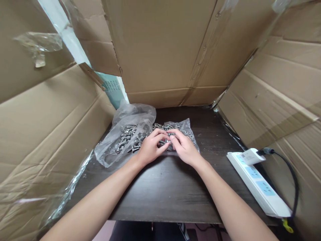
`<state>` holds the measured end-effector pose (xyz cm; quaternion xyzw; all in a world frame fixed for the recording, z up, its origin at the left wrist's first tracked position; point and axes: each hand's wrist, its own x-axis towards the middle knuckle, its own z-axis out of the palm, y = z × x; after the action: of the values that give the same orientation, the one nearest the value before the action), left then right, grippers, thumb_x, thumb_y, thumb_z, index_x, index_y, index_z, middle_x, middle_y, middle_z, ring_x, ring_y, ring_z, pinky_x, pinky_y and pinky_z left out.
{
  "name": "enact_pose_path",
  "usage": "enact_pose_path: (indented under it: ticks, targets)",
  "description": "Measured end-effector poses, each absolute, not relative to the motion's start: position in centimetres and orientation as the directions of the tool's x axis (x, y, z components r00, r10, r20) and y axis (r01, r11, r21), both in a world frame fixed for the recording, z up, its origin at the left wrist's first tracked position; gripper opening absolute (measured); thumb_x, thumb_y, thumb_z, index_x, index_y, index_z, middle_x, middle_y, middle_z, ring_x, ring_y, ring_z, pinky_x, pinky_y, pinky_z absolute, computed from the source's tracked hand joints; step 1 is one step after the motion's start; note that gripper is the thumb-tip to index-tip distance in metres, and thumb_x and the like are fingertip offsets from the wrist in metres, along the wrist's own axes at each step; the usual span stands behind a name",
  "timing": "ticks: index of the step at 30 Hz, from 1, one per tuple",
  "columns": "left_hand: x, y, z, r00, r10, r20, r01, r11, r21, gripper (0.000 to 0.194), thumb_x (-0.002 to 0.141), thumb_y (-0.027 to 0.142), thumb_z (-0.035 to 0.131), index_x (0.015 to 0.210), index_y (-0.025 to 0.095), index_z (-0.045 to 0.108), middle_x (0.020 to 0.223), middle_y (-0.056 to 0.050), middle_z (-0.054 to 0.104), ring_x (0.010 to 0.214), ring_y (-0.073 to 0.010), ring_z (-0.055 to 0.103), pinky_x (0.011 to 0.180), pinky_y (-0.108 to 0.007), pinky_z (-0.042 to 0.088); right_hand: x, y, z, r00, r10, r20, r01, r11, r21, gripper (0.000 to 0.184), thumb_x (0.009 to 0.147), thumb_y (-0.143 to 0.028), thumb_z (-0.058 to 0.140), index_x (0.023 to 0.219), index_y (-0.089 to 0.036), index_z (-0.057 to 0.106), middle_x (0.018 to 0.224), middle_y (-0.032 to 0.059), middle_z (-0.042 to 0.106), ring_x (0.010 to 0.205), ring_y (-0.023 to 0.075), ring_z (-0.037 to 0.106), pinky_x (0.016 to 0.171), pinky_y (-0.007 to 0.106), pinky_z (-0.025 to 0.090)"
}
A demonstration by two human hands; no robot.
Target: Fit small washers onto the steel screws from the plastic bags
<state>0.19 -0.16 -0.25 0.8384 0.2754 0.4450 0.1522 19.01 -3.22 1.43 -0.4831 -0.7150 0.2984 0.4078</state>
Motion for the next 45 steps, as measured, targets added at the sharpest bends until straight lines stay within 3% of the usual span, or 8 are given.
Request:
enact_pose_path:
  ticks: [12,16,20,25,30,36,42,45]
  targets:
    - [-0.01,-0.06,-0.22,0.454,0.587,0.670,0.326,-0.810,0.488,0.006,0.096,0.020,0.067,0.100,0.016,0.070,0.112,-0.009,0.068,0.082,-0.0127,0.066,0.066,-0.021,0.055,18.92,-3.29,1.49,-0.209,0.921,0.328,0.306,0.380,-0.873,0.040,0.089,-0.034,0.065,0.127,-0.022,0.060,0.104,0.0057,0.069,0.077,0.0167,0.065,0.067,0.029,0.053]
    - [-0.06,-0.19,-0.04,0.473,0.607,0.638,0.358,-0.794,0.490,0.009,0.097,0.021,0.066,0.104,0.017,0.071,0.099,-0.006,0.073,0.081,-0.0143,0.068,0.066,-0.022,0.054,18.82,-3.19,1.44,-0.120,0.953,0.279,0.283,0.302,-0.910,0.021,0.094,-0.040,0.059,0.093,-0.020,0.066,0.068,0.0000,0.063,0.059,0.0146,0.061,0.059,0.028,0.051]
    - [-0.05,-0.21,0.01,0.465,0.629,0.623,0.384,-0.777,0.498,0.010,0.098,0.023,0.066,0.105,0.018,0.072,0.092,-0.004,0.075,0.073,-0.0130,0.069,0.066,-0.022,0.056,18.99,-3.02,1.34,-0.136,0.943,0.303,0.271,0.330,-0.904,0.024,0.086,-0.038,0.069,0.102,-0.021,0.065,0.091,0.0047,0.071,0.072,0.0166,0.068,0.063,0.028,0.054]
    - [0.01,-0.11,-0.07,0.493,0.632,0.598,0.362,-0.774,0.519,0.013,0.099,0.026,0.066,0.106,0.018,0.072,0.092,-0.004,0.076,0.074,-0.0133,0.070,0.066,-0.022,0.057,19.16,-2.89,1.32,-0.080,0.965,0.248,0.308,0.261,-0.915,0.028,0.096,-0.044,0.056,0.081,-0.021,0.061,0.065,0.0004,0.064,0.059,0.0167,0.065,0.061,0.030,0.053]
    - [0.00,-0.06,-0.11,0.492,0.615,0.616,0.336,-0.787,0.517,0.009,0.097,0.022,0.066,0.101,0.017,0.072,0.090,-0.004,0.074,0.073,-0.0127,0.069,0.065,-0.021,0.057,19.04,-2.85,1.25,-0.188,0.942,0.277,0.202,0.313,-0.928,0.021,0.086,-0.032,0.067,0.103,-0.020,0.064,0.101,0.0063,0.071,0.089,0.0195,0.071,0.075,0.032,0.058]
    - [0.17,-0.02,-0.04,0.481,0.630,0.610,0.333,-0.775,0.537,0.008,0.096,0.020,0.067,0.102,0.017,0.072,0.092,-0.005,0.073,0.077,-0.0137,0.069,0.068,-0.022,0.058,19.04,-2.40,0.76,-0.155,0.953,0.260,0.099,0.277,-0.956,0.023,0.081,-0.033,0.072,0.098,-0.020,0.065,0.100,0.0066,0.072,0.096,0.0206,0.072,0.089,0.036,0.059]
    - [0.37,-0.16,-0.30,0.524,0.597,0.607,0.327,-0.799,0.505,0.008,0.098,0.022,0.065,0.101,0.017,0.070,0.090,-0.004,0.074,0.077,-0.0152,0.069,0.073,-0.026,0.057,19.27,-2.43,0.84,-0.072,0.969,0.238,0.185,0.248,-0.951,0.027,0.092,-0.044,0.062,0.105,-0.021,0.063,0.078,0.0005,0.063,0.063,0.0151,0.062,0.061,0.031,0.055]
    - [0.23,-0.15,-0.38,0.506,0.590,0.629,0.342,-0.807,0.482,0.009,0.099,0.023,0.063,0.101,0.017,0.070,0.091,-0.005,0.074,0.078,-0.0161,0.069,0.074,-0.027,0.057,19.37,-2.67,0.92,-0.148,0.948,0.280,0.207,0.307,-0.929,0.035,0.087,-0.037,0.067,0.118,-0.022,0.061,0.098,0.0048,0.065,0.076,0.0171,0.065,0.060,0.029,0.054]
